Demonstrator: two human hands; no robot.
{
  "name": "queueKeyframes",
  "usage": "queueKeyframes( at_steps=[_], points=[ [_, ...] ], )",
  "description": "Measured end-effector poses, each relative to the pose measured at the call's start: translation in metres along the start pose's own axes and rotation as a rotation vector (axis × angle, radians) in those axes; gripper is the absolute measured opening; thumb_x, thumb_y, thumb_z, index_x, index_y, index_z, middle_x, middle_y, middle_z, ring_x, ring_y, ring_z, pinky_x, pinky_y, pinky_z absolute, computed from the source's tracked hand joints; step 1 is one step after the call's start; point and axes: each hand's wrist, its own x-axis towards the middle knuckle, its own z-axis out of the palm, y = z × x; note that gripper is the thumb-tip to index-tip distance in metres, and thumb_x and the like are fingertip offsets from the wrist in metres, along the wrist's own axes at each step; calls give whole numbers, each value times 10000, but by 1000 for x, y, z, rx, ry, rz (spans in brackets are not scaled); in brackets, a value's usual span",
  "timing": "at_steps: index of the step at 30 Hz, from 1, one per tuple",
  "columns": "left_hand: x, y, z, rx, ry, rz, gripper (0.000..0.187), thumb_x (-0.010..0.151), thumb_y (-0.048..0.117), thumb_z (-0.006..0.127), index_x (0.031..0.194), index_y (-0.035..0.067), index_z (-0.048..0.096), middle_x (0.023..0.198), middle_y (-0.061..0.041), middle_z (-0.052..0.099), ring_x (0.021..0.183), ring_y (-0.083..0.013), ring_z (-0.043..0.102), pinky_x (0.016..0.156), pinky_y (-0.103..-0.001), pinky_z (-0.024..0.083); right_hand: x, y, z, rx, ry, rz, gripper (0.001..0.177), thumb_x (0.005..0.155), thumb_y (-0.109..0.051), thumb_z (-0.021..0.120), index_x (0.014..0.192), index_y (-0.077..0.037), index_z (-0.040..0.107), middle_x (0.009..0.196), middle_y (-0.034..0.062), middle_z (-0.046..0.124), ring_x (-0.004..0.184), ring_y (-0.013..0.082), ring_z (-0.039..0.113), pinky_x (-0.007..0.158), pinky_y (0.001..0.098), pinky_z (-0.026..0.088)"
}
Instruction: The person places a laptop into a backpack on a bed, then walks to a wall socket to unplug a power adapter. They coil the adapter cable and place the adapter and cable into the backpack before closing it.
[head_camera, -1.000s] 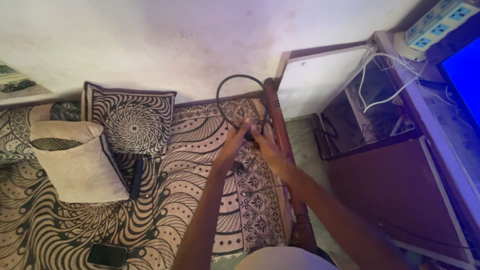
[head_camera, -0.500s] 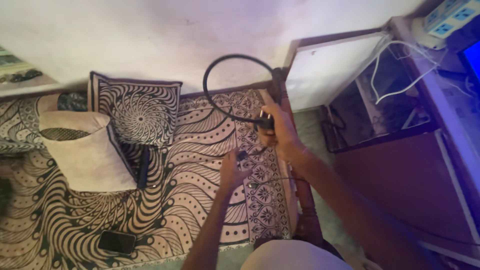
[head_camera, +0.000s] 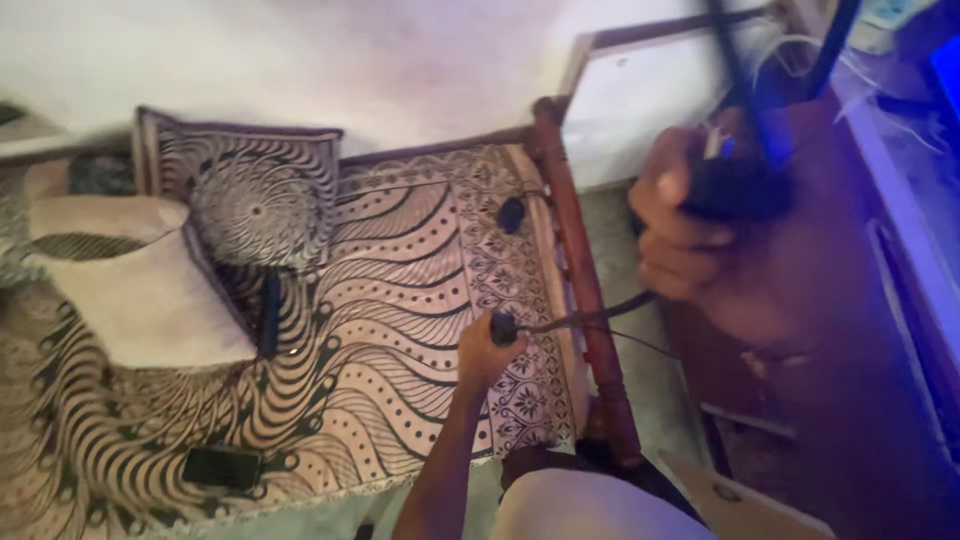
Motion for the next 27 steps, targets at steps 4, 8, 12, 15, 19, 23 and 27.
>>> queueKeyframes(
  at_steps=[4,8,12,15,19,23,27],
  points=[
    [-5,13,7,85,-101,-32,628,724,497,819,1102,34,626,825,-207,696,744,-438,665,655,-522,516,-38,-34,-20,-113,197,-190,353,1060,-389,564,1014,-47,641,717,-18,482,548,93,399,464,284,283],
    [11,34,9,-7,7,-171,416,811,425,796,923,36,698,763,-189,706,682,-333,675,627,-453,515,-74,-60,-67,-347,594,-452,267,1045,-343,637,1012,-78,632,745,-27,522,555,72,425,450,250,271],
    [49,78,-15,-395,97,-99,374,919,363,731,996,0,692,762,-90,680,639,-178,634,587,-358,517,-102,-52,-114,-412,881,-520,208,1030,-297,710,1010,-109,623,772,-37,562,562,50,450,436,216,258],
    [69,139,-23,-703,99,-98,333,945,324,716,1039,8,664,777,-5,625,608,-116,577,530,-301,478,-118,-27,-140,-270,784,-507,216,993,-283,748,974,-112,618,719,-33,540,510,55,449,414,225,293],
    [61,247,-27,-837,-69,-124,298,987,353,633,1024,57,645,717,-1,599,499,-87,500,409,-243,365,-146,14,-153,-79,732,-471,217,900,-270,756,951,-91,645,650,13,554,504,131,535,490,323,482],
    [19,366,-5,-1018,-252,85,362,1030,394,609,1049,35,650,806,-32,634,603,-89,578,498,-242,430,-191,47,-140,-194,811,-488,252,931,-307,735,979,-64,689,767,31,648,611,150,618,588,315,524],
    [-38,474,17,-1167,-539,140,431,1032,464,580,986,38,624,710,-109,648,452,-115,514,396,-230,368,-238,57,-110,-32,597,-621,292,1022,-362,620,1046,-75,662,841,38,664,743,160,660,742,326,518]
  ],
)
